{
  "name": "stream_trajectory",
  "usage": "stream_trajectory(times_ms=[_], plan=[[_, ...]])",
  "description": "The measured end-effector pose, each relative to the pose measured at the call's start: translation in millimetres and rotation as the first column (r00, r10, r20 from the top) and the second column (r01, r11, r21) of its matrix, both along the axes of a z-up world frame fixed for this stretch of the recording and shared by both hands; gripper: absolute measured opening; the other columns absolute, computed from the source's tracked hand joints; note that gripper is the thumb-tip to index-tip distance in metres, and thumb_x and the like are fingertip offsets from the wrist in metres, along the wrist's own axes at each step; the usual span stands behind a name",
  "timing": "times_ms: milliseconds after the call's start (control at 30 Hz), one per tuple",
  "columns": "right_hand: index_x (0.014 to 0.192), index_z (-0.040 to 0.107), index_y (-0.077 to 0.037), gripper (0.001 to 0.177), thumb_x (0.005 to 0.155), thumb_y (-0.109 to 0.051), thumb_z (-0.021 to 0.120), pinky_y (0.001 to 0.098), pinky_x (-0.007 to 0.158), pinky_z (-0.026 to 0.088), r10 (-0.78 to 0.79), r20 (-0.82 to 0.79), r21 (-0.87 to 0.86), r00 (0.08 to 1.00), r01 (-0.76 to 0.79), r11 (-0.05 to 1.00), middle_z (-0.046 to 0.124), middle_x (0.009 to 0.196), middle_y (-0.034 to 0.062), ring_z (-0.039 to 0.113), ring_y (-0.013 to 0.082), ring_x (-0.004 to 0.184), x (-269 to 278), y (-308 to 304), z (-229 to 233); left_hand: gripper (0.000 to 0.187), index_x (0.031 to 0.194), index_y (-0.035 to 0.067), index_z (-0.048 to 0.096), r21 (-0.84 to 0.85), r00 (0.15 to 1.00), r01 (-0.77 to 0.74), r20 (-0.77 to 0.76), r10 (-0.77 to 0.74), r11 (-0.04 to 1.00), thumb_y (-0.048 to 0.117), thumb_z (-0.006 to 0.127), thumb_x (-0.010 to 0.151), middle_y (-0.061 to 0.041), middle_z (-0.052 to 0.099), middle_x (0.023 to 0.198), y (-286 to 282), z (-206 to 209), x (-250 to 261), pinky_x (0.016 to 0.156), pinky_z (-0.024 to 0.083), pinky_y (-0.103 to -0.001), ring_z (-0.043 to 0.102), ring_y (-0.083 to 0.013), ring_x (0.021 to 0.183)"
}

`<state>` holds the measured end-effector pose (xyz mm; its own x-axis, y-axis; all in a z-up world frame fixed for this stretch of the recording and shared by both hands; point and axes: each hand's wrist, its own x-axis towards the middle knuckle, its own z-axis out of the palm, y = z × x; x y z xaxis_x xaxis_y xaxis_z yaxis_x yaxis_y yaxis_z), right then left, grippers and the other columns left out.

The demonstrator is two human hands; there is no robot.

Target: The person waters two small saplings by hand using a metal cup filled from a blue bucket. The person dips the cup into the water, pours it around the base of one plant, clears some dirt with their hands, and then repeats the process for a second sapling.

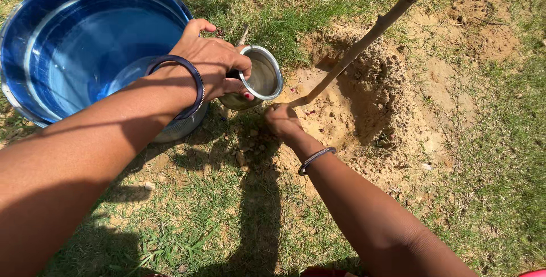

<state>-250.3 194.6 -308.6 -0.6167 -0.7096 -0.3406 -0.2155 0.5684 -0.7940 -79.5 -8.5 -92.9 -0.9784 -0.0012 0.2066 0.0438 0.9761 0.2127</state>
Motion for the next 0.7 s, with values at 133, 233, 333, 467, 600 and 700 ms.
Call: stream_trajectory(times_ms=[133,233,333,467,600,700], plan=[[0.093,0.068,-0.01,0.017,0.094,-0.023,0.058,0.0389,0.068,0.055,0.458,-0.495,0.287,0.738,-0.359,0.888,0.065,0.088,0.0131,0.063,0.0259,0.078,7,-3,-6,0.027,0.097,0.028,0.072,0.018,0.999,-0.006,0.032,0.006,1.0,0.049,0.08,0.081,0.005,0.073,0.089,0,5,3,0.107,0.025,-0.049,0.069,-0.0167,0.099],[0.097,0.072,-0.01,0.018,0.092,-0.023,0.061,0.0417,0.072,0.057,0.565,-0.554,0.365,0.611,-0.432,0.825,0.067,0.093,0.0155,0.066,0.0284,0.083,8,0,-1,0.027,0.097,0.03,0.073,0.006,0.992,-0.063,0.112,0.062,0.998,0.051,0.078,0.081,0.005,0.074,0.088,3,9,4,0.11,0.024,-0.048,0.069,-0.0157,0.1],[0.098,0.072,-0.009,0.019,0.095,-0.022,0.058,0.0426,0.076,0.058,0.627,-0.473,0.438,0.62,-0.452,0.777,0.069,0.093,0.0158,0.069,0.0293,0.085,2,-3,3,0.027,0.096,0.03,0.074,-0.018,0.997,-0.035,0.072,0.037,0.999,0.051,0.078,0.08,0.005,0.074,0.087,4,10,3,0.108,0.023,-0.049,0.069,-0.0155,0.1],[0.099,0.069,-0.004,0.023,0.103,-0.014,0.049,0.0398,0.073,0.062,0.772,-0.493,0.633,0.402,-0.444,0.635,0.069,0.089,0.0162,0.072,0.0268,0.08,13,-6,16,0.028,0.097,0.03,0.074,-0.012,0.991,-0.066,0.117,0.067,0.998,0.053,0.077,0.08,0.006,0.075,0.088,3,10,5,0.109,0.024,-0.047,0.069,-0.0143,0.1],[0.104,0.064,0.001,0.024,0.101,-0.017,0.049,0.0432,0.061,0.061,0.764,-0.483,0.582,0.428,-0.495,0.645,0.068,0.08,0.0183,0.072,0.0297,0.067,34,-21,46,0.025,0.098,0.031,0.074,-0.018,0.993,-0.056,0.101,0.058,0.998,0.05,0.078,0.082,0.007,0.075,0.089,1,8,3,0.109,0.024,-0.048,0.069,-0.0138,0.099],[0.087,0.072,-0.002,0.032,0.099,-0.025,0.054,0.0427,0.068,0.056,0.537,-0.496,0.372,0.683,-0.392,0.841,0.071,0.081,0.02,0.07,0.0307,0.069,34,-18,65,0.026,0.096,0.03,0.074,-0.016,0.997,-0.045,0.058,0.046,0.999,0.05,0.079,0.079,0.007,0.075,0.09,2,6,6,0.108,0.024,-0.047,0.069,-0.014,0.099]])
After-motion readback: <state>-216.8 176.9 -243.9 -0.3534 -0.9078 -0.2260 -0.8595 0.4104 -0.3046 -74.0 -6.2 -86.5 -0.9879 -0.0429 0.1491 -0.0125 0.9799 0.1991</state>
